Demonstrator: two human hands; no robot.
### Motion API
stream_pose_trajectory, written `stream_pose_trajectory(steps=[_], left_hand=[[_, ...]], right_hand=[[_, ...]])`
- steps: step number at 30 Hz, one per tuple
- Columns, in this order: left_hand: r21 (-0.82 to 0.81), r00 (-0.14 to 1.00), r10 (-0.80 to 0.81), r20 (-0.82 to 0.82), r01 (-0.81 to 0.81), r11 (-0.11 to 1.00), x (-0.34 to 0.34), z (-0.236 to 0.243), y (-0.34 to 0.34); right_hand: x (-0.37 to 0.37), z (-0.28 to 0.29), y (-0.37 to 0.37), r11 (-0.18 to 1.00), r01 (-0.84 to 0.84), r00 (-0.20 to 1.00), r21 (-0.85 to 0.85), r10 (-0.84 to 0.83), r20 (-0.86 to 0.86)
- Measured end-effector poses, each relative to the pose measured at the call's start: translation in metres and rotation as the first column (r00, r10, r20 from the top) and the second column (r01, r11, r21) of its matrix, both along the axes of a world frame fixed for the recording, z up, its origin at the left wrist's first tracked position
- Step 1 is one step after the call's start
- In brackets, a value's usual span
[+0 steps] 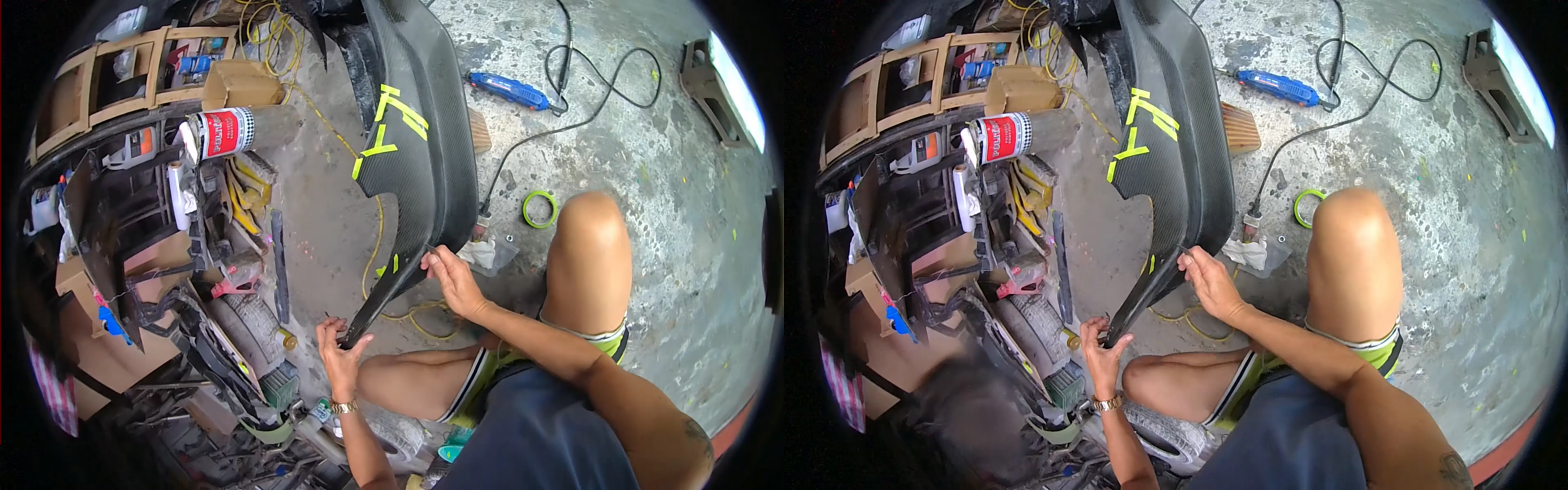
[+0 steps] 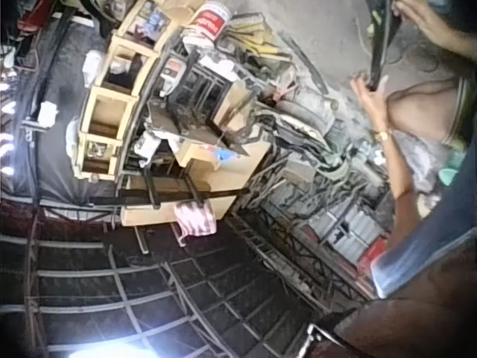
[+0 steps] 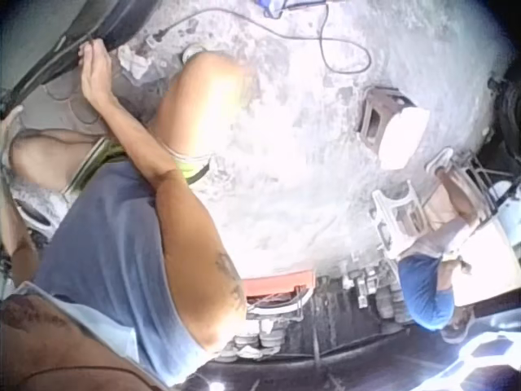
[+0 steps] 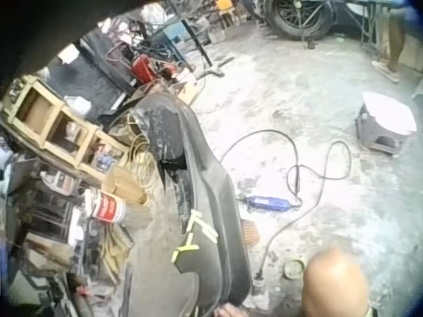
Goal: The person uses a utility knife to trim excess material from the edge of a carbon fiber car bumper and затем applies pieces of yellow tape to secure a section of the part.
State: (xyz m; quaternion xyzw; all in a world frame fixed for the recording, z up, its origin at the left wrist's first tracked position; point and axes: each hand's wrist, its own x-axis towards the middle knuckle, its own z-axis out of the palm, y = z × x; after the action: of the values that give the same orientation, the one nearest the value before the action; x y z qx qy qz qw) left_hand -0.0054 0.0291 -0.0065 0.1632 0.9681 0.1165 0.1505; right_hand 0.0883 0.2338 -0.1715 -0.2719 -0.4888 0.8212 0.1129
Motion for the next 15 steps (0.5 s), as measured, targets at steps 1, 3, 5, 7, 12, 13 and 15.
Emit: stream_pose_trajectory(steps=[1,3,5,7,12,13,15], left_hand=[[-0.008,1.0,0.009,0.016,-0.009,1.0,0.001,0.0,0.0],[-0.008,1.0,0.022,-0.002,-0.022,1.0,0.001,0.0,0.004],[-0.003,0.999,0.028,-0.016,-0.028,1.0,0.004,-0.002,0.008],[0.007,0.999,-0.009,-0.044,0.01,1.0,0.003,-0.005,0.008],[0.08,0.983,-0.096,-0.156,0.109,0.991,0.007,-0.01,-0.003],[0.095,0.972,-0.131,-0.194,0.152,0.984,0.007,-0.012,-0.005],[0.137,0.958,-0.155,-0.241,0.192,0.972,0.007,-0.015,-0.011]], right_hand=[[-0.001,-0.001,-0.001,1.0,-0.01,1.0,0.021,0.01,-0.014],[-0.002,-0.004,-0.003,1.0,-0.01,1.0,0.02,0.01,-0.01],[-0.001,-0.006,-0.006,1.0,-0.002,1.0,0.025,0.003,-0.002],[-0.002,-0.007,-0.011,0.999,0.015,1.0,0.034,-0.015,0.012],[-0.003,-0.009,-0.017,0.991,0.085,0.996,0.1,-0.084,-0.016],[-0.004,-0.007,-0.02,0.988,0.105,0.994,0.112,-0.104,-0.016],[-0.004,-0.003,-0.023,0.982,0.122,0.992,0.141,-0.119,-0.032]])
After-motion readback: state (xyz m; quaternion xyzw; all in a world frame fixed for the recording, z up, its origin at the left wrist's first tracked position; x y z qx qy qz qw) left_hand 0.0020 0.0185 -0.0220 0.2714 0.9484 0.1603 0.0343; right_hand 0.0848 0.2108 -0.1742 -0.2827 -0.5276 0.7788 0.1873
